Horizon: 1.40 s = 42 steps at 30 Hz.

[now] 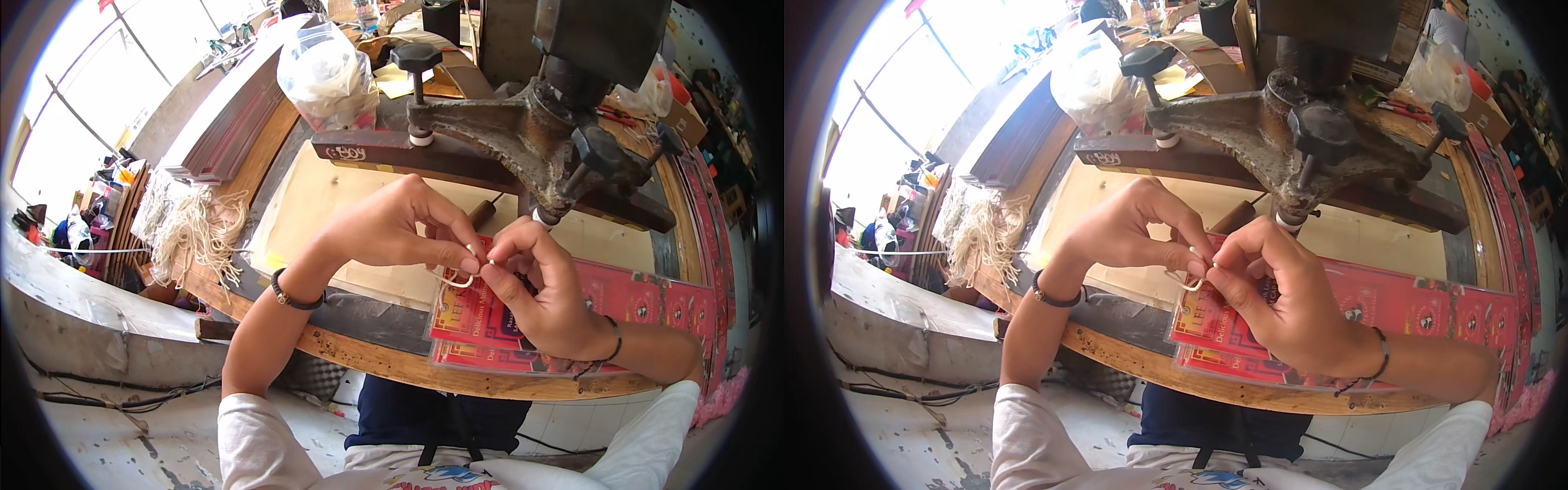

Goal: The person attaches white cords to paper bags by threading the cord through pre-punched holes and using a wooden tool to secure the knots or push the cord through.

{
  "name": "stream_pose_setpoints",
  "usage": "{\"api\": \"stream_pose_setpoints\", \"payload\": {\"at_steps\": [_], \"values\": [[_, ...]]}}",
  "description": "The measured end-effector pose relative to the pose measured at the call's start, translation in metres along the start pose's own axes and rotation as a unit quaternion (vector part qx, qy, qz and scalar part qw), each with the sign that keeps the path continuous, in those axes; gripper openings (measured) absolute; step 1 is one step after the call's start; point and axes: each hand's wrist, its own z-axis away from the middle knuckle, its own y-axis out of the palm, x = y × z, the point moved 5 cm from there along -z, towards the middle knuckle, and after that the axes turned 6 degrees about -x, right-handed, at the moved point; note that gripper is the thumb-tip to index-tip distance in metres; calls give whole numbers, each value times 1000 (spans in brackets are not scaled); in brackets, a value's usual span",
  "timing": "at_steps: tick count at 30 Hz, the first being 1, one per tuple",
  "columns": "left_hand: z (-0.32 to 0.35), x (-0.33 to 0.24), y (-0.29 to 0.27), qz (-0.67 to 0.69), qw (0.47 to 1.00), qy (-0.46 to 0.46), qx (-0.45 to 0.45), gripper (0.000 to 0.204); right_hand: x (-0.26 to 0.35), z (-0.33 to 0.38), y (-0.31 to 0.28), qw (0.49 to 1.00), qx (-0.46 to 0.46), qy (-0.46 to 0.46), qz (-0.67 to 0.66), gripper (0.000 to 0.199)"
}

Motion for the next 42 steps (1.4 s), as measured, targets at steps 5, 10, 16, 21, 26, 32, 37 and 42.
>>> {"api": "stream_pose_setpoints", "payload": {"at_steps": [5,10,16,21,26,32,37,42], "values": [[0,10,1,-10,1000,12,9,12,-2,0,1,999,7,34,-19,12],[0,14,3,40,998,-50,26,16,-3,-2,2,997,18,69,-35,13],[-2,15,5,34,998,34,29,16,-2,-2,3,997,35,62,-40,13],[0,19,4,49,998,24,33,16,-6,-1,2,997,23,64,-49,12],[0,16,5,65,997,24,37,18,-7,1,1,995,22,80,-49,13],[2,6,9,2,994,21,109,19,4,-2,5,998,52,31,-5,17],[3,10,11,21,992,64,110,21,8,-4,7,995,80,-37,41,21],[1,6,11,36,994,51,88,24,3,-3,5,998,55,-24,9,21]]}}
